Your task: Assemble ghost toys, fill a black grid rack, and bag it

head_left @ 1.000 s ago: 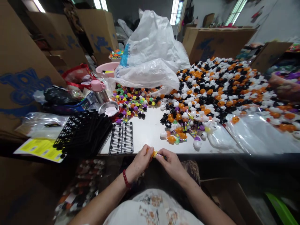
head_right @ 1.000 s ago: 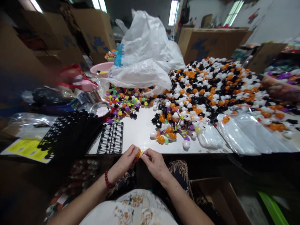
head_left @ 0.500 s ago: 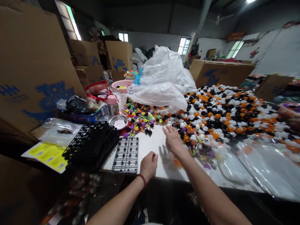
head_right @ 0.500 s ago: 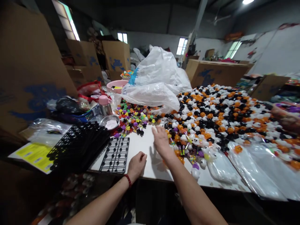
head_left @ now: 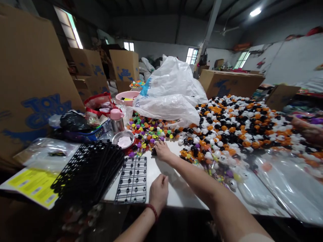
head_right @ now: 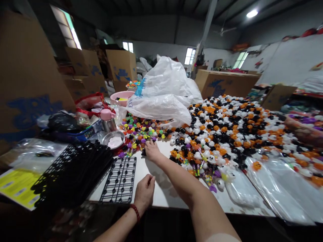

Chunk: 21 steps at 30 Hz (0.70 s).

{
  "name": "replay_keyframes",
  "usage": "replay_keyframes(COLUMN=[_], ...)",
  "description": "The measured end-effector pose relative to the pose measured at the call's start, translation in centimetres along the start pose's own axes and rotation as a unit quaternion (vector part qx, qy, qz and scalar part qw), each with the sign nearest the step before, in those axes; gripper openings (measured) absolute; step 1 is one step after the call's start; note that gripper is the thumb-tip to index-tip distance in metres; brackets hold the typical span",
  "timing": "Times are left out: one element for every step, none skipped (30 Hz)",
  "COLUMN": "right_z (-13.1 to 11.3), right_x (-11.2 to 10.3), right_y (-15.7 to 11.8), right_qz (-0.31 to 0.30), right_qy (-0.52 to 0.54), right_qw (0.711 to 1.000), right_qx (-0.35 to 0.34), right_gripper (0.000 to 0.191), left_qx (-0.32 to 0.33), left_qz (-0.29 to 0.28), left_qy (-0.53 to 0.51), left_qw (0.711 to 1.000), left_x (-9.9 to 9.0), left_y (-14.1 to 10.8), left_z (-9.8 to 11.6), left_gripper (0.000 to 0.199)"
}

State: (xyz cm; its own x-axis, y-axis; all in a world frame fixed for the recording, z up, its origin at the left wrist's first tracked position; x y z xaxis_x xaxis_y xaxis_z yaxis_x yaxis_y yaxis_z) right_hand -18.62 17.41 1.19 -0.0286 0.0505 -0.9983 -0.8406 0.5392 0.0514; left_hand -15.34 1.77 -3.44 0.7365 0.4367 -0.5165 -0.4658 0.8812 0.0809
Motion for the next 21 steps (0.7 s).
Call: replay_keyframes(right_z=[0.0,0.0,0.2,0.6,1.3,2.4,3.7,5.3,7.0,8.8,10.4,11.8,12.9,13.6,13.9,13.9,13.6,13.1,12.4,11.6,10.7], right_x=[0.3,0.6,0.8,0.9,0.8,0.5,0.0,-0.5,-1.2,-1.8,-2.3,-2.7,-2.9,-3.0,-2.9,-2.9,-2.9,-2.9,-3.0,-3.2,-3.5], right_y=[-0.3,-0.6,-0.9,-1.2,-1.3,-1.4,-1.5,-1.6,-1.7,-1.9,-2.3,-2.6,-3.1,-3.5,-3.8,-4.1,-4.3,-4.4,-4.5,-4.6,-4.8], right_qz=[-0.006,-0.014,-0.022,-0.030,-0.035,-0.038,-0.037,-0.035,-0.033,-0.030,-0.029,-0.029,-0.032,-0.035,-0.038,-0.039,-0.036,-0.030,-0.021,-0.010,0.001], right_qy=[0.007,0.015,0.023,0.031,0.037,0.041,0.042,0.040,0.038,0.036,0.037,0.041,0.049,0.060,0.074,0.091,0.109,0.131,0.155,0.182,0.213], right_qw=[1.000,1.000,0.999,0.998,0.997,0.996,0.993,0.990,0.986,0.980,0.975,0.969,0.965,0.962,0.960,0.958,0.957,0.956,0.955,0.952,0.948], right_qx=[0.011,0.022,0.033,0.044,0.058,0.077,0.101,0.130,0.161,0.192,0.219,0.240,0.256,0.265,0.268,0.268,0.265,0.260,0.253,0.246,0.238], right_gripper=[0.028,0.028,0.028,0.026,0.026,0.026,0.027,0.028,0.028,0.028,0.028,0.027,0.027,0.027,0.027,0.027,0.027,0.027,0.027,0.028,0.028], left_qx=[-0.001,-0.001,-0.001,-0.001,0.000,0.002,0.004,0.005,0.005,0.003,0.001,0.000,-0.001,-0.001,-0.001,-0.001,-0.001,0.000,0.004,0.009,0.013], left_qz=[-0.002,-0.005,-0.007,-0.008,-0.009,-0.010,-0.011,-0.011,-0.012,-0.012,-0.012,-0.011,-0.009,-0.008,-0.006,-0.004,-0.004,-0.002,0.001,0.009,0.022], left_qy=[0.006,0.012,0.019,0.024,0.027,0.027,0.027,0.027,0.029,0.031,0.034,0.036,0.036,0.034,0.032,0.029,0.026,0.023,0.017,0.006,-0.011], left_qw=[1.000,1.000,1.000,1.000,1.000,1.000,1.000,1.000,1.000,0.999,0.999,0.999,0.999,0.999,0.999,1.000,1.000,1.000,1.000,1.000,1.000], left_x=[0.0,0.0,0.0,0.0,-0.1,-0.1,0.0,0.0,0.0,0.0,0.0,0.0,0.0,0.0,0.0,0.0,0.0,0.0,0.1,0.0,-0.1], left_y=[0.0,-0.1,-0.1,-0.1,-0.1,-0.1,-0.1,-0.2,-0.2,-0.2,-0.2,-0.2,-0.2,-0.2,-0.2,-0.2,-0.1,-0.1,-0.1,0.0,0.0], left_z=[0.1,0.1,0.1,0.2,0.2,0.3,0.3,0.4,0.4,0.4,0.3,0.3,0.3,0.2,0.2,0.1,0.1,0.0,0.0,0.0,-0.1], left_gripper=[0.028,0.027,0.027,0.027,0.027,0.028,0.029,0.029,0.029,0.030,0.030,0.030,0.030,0.030,0.031,0.031,0.031,0.031,0.031,0.029,0.027])
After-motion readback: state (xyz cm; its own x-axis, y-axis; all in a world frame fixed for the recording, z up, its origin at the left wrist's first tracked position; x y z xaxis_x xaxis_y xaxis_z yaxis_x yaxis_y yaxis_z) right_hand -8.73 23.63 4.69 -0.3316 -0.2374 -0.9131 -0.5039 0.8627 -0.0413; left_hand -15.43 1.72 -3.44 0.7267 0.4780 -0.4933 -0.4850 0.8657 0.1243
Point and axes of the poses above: each hand's wrist, its own y-axis towards the middle knuckle, its own x-axis out of the palm, z = x × y, the point moved 7 cm from there along y, towards the middle knuckle
